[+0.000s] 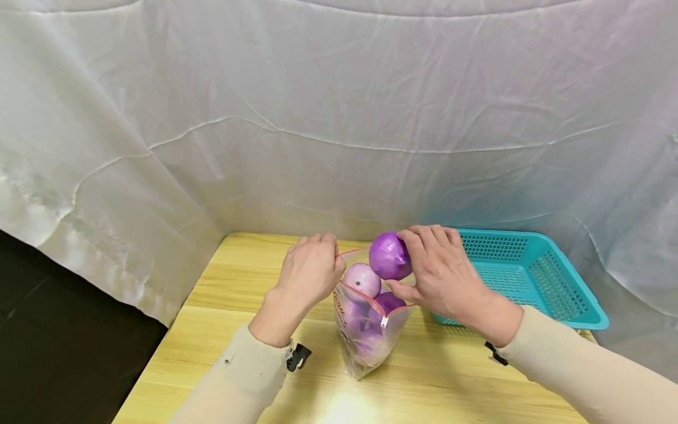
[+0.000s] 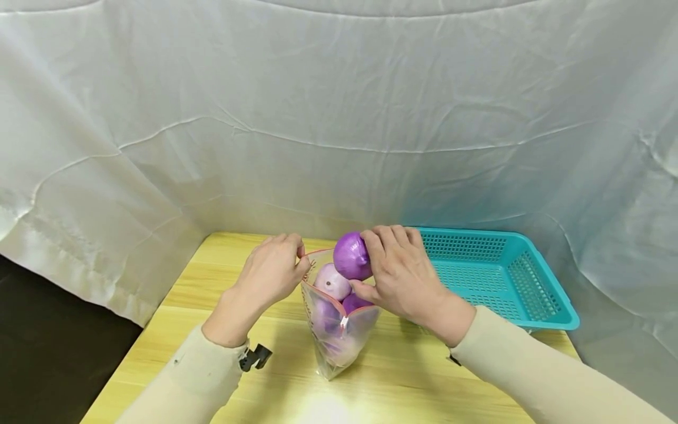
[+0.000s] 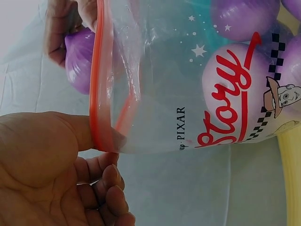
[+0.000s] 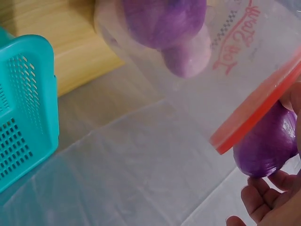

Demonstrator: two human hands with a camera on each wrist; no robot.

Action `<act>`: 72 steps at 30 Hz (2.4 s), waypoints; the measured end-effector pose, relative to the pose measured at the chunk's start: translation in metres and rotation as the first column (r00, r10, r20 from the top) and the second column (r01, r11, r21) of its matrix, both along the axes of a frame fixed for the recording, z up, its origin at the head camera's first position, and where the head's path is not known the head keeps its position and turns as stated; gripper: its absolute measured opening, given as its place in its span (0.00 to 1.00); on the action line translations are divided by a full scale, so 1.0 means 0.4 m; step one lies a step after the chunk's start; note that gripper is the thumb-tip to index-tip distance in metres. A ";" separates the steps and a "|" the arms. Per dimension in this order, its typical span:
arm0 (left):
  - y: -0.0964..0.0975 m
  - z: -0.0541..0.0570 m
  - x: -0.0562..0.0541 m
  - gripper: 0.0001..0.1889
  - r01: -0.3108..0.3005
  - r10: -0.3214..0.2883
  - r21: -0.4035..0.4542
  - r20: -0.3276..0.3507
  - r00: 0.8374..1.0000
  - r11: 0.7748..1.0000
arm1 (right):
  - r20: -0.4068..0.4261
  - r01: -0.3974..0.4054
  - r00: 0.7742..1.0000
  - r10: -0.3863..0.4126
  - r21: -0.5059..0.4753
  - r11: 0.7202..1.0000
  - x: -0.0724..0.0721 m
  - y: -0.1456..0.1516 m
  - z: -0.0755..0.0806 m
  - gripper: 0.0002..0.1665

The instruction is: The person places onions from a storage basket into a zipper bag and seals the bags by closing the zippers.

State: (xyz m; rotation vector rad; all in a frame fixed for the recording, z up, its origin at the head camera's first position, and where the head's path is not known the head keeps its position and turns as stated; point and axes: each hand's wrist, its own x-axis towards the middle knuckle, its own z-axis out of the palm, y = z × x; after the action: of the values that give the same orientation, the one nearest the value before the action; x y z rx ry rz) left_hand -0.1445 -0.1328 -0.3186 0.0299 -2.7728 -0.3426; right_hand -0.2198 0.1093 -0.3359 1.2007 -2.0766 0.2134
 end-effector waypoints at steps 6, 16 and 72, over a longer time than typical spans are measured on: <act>0.001 0.001 0.000 0.03 -0.005 0.005 0.000 0.001 1.000 1.000 | 0.015 0.001 1.000 -0.001 0.023 1.000 0.005 -0.012 -0.005 0.48; 0.001 -0.002 0.003 0.04 -0.005 0.005 -0.005 -0.025 1.000 1.000 | 0.051 -0.058 0.997 0.054 0.072 0.996 0.017 -0.026 -0.013 0.48; -0.102 0.017 -0.060 0.13 0.004 -0.029 0.183 0.139 0.990 0.983 | 0.579 0.010 0.815 0.017 -0.043 0.999 0.178 -0.025 -0.069 0.09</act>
State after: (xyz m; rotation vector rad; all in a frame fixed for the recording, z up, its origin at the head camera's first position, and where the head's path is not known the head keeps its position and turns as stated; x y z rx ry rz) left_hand -0.1686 -0.1738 -0.3118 0.0789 -2.8722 -0.6204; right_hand -0.1486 0.0994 -0.3634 1.2126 -2.5700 0.7032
